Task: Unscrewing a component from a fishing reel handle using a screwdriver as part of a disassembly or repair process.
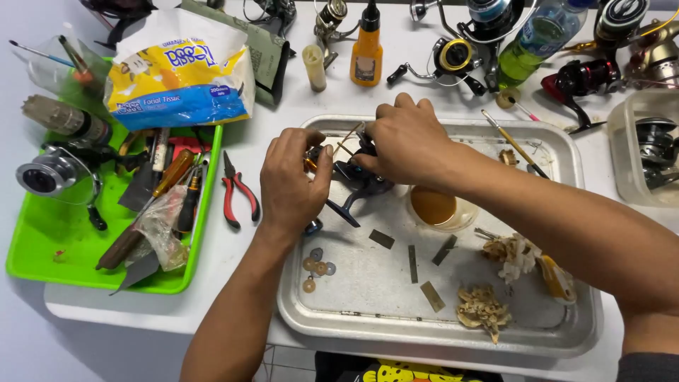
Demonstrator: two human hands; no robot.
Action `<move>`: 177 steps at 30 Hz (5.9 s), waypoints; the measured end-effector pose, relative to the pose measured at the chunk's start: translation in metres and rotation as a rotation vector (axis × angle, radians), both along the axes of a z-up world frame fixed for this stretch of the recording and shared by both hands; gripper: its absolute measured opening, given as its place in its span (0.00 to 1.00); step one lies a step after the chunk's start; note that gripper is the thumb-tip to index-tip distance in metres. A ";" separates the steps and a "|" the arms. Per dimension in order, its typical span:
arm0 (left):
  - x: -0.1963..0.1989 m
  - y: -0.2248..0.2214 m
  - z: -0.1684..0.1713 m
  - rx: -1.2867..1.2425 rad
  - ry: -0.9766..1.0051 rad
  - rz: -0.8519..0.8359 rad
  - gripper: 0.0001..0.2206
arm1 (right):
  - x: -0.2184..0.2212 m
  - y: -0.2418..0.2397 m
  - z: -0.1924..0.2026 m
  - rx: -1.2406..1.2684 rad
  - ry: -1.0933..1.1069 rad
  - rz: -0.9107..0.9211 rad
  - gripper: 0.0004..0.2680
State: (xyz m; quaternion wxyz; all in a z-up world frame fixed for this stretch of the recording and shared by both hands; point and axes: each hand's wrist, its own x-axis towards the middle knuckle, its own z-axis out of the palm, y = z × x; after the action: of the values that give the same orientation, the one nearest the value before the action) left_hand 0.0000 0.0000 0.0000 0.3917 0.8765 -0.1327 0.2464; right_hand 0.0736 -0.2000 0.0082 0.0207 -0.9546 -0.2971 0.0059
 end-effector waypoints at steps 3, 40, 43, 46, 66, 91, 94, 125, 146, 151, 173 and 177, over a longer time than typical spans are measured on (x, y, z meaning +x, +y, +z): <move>0.000 0.007 0.002 -0.061 -0.046 0.039 0.06 | 0.004 0.013 0.008 0.006 0.137 -0.018 0.11; -0.001 -0.027 0.008 -1.264 0.557 -0.818 0.33 | -0.082 -0.170 0.081 1.037 0.131 -0.230 0.12; -0.006 -0.021 -0.009 -1.331 0.605 -0.806 0.32 | -0.098 -0.195 0.055 1.053 0.036 -0.316 0.09; -0.012 -0.021 -0.022 -1.377 0.622 -0.772 0.27 | -0.112 -0.210 0.026 0.965 -0.127 -0.280 0.05; -0.048 -0.039 -0.017 -1.433 0.854 -1.156 0.43 | -0.124 -0.214 -0.017 0.629 -0.488 -0.045 0.06; 0.000 -0.009 -0.006 -1.299 0.609 -0.685 0.50 | -0.114 -0.232 -0.027 0.564 -0.617 -0.057 0.05; -0.002 -0.013 -0.009 -1.219 0.675 -0.773 0.53 | -0.115 -0.232 -0.025 0.563 -0.610 -0.066 0.05; 0.002 -0.012 -0.021 -1.262 0.569 -0.787 0.52 | -0.167 -0.196 0.021 0.197 0.495 0.134 0.12; -0.006 -0.018 0.014 -1.453 0.692 -0.456 0.38 | -0.192 -0.188 0.030 -0.684 0.584 -0.820 0.20; -0.005 -0.018 0.007 -1.463 0.746 -0.473 0.29 | -0.211 -0.234 0.005 -0.606 0.411 -0.909 0.19; -0.021 -0.026 -0.005 -1.114 0.466 -0.650 0.30 | -0.146 -0.085 0.059 0.666 0.262 -0.137 0.12; -0.022 -0.030 -0.004 -1.061 0.468 -0.661 0.30 | -0.146 -0.082 0.052 0.641 0.250 -0.142 0.12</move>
State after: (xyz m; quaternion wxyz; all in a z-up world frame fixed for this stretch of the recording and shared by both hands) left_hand -0.0216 -0.0295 -0.0037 0.8431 0.5087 -0.1666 -0.0514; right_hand -0.0720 -0.2822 0.0605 0.3561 -0.9097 -0.2121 0.0278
